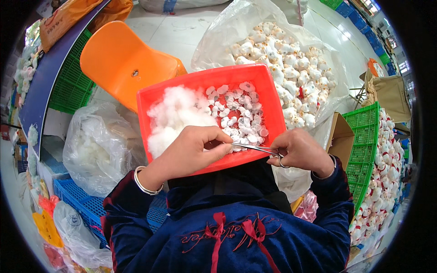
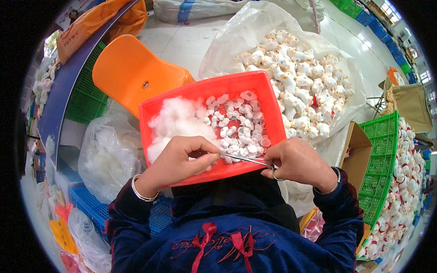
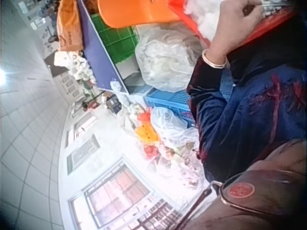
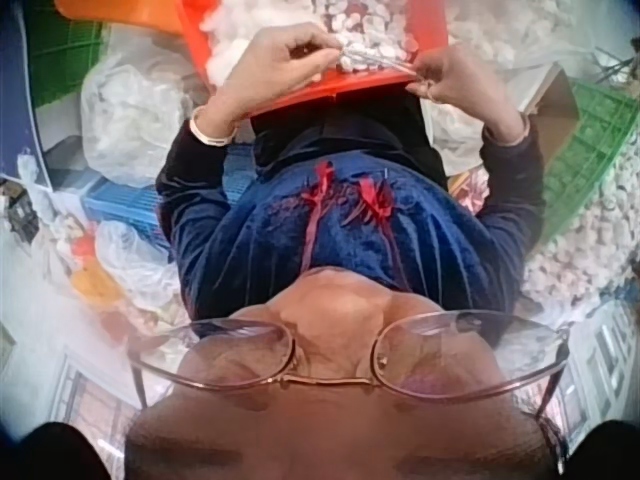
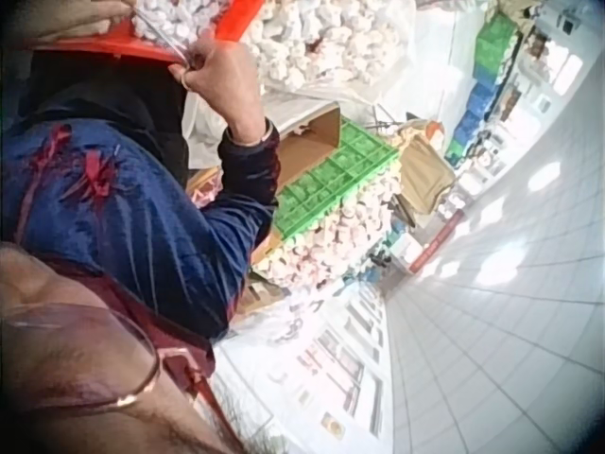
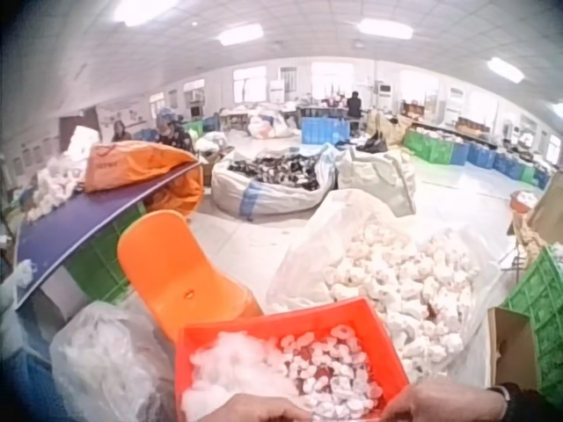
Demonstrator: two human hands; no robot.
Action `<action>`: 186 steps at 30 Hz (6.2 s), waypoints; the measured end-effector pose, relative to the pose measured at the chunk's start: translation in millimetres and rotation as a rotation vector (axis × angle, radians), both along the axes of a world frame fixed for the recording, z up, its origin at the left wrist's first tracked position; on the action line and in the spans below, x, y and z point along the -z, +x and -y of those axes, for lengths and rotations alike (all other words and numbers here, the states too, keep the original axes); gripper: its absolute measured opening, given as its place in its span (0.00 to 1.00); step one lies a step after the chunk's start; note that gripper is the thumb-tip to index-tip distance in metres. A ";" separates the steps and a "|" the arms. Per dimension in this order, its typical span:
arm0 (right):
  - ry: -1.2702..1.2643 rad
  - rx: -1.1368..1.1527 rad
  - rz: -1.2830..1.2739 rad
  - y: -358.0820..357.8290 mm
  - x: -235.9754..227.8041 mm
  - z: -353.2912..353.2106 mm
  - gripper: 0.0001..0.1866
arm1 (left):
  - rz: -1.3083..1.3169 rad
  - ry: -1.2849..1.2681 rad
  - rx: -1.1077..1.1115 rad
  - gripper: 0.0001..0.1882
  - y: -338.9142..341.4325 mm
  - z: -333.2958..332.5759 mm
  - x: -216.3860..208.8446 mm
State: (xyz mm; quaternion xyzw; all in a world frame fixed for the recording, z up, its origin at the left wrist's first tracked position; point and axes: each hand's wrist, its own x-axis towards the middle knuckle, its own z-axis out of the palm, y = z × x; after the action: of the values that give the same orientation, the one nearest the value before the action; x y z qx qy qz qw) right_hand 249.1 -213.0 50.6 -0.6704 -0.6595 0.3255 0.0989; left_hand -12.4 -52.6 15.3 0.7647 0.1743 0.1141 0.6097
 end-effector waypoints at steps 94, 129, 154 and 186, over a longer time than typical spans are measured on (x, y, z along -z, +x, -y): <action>-0.005 0.227 -0.471 -61.5 35.8 -13.3 0.24 | 0.232 -0.198 -0.408 0.06 2.3 6.3 26.8; 0.178 0.274 -0.231 -20.2 25.3 -9.1 0.20 | 0.253 -0.166 -0.592 0.09 -29.5 -25.2 23.8; 0.174 -0.197 -0.321 -24.0 -24.8 -123.2 0.19 | -0.223 0.416 -0.073 0.10 -30.6 -52.4 76.3; 0.392 -0.076 0.112 -43.9 3.8 -39.5 0.33 | 0.706 -0.709 -0.734 0.12 26.8 -9.2 16.5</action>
State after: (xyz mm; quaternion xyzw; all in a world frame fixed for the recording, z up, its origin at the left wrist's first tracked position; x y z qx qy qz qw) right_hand 205.2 -173.6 46.8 -0.6298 -0.7396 0.1566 0.1784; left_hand 14.4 -43.5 -1.2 0.3219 0.2409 0.4976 0.7686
